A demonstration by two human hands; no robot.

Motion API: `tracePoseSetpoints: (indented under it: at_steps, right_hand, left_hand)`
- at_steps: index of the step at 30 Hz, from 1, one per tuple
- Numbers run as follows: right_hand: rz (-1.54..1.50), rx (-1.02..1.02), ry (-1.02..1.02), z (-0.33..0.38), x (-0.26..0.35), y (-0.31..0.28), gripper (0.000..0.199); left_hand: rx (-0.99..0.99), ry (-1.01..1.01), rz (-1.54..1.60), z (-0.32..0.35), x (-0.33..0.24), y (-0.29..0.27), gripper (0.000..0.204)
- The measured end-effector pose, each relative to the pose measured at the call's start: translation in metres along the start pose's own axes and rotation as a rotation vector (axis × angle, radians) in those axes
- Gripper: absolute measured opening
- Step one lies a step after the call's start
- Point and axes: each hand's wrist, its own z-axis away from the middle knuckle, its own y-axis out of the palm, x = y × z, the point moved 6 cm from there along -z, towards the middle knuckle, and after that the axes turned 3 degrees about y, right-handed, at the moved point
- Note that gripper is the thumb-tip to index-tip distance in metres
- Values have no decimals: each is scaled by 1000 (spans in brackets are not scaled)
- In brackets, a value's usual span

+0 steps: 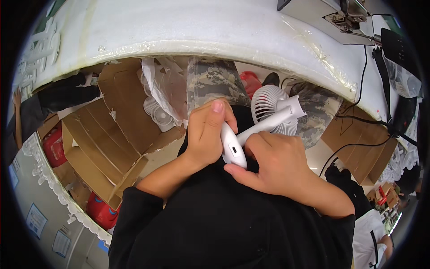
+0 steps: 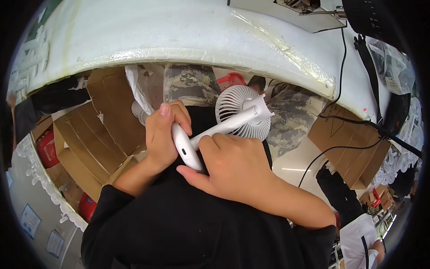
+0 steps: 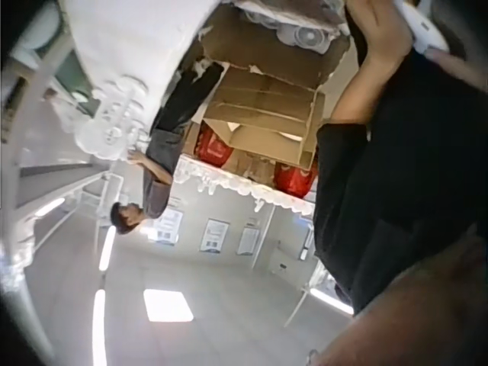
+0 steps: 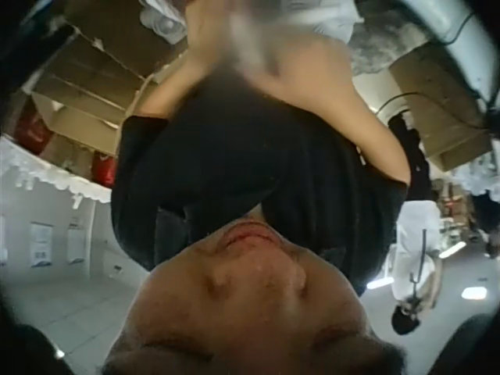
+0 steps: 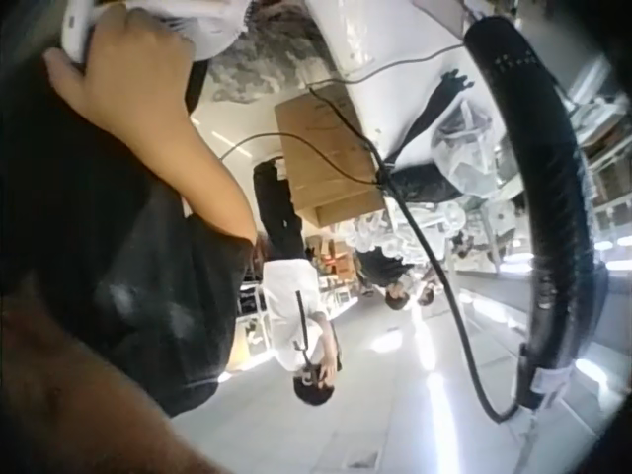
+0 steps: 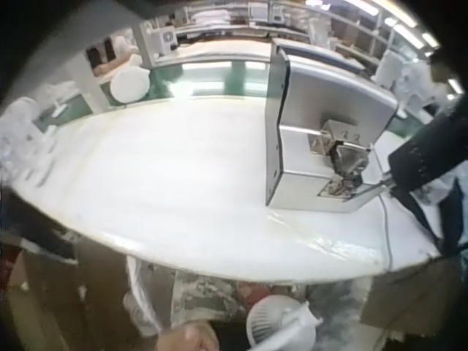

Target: Assembling small electric fans by joining plastic components and securing them with an electric screwdriver.

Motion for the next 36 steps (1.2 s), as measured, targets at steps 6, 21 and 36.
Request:
tracePoseSetpoints:
  at_steps: [6,21,36]
  right_hand:
    - [210,-11,-70,-4,12,6,31]
    - [-157,111,-215,-17,52,19,30]
    - [-83,-632,-47,-20,-61,-71,10]
  left_hand:
    - [14,120,-99,3,-13,3,47]
    - [156,-78,-273,7,-52,-40,42]
    - [-611,641,223,-185,-184,-178,27]
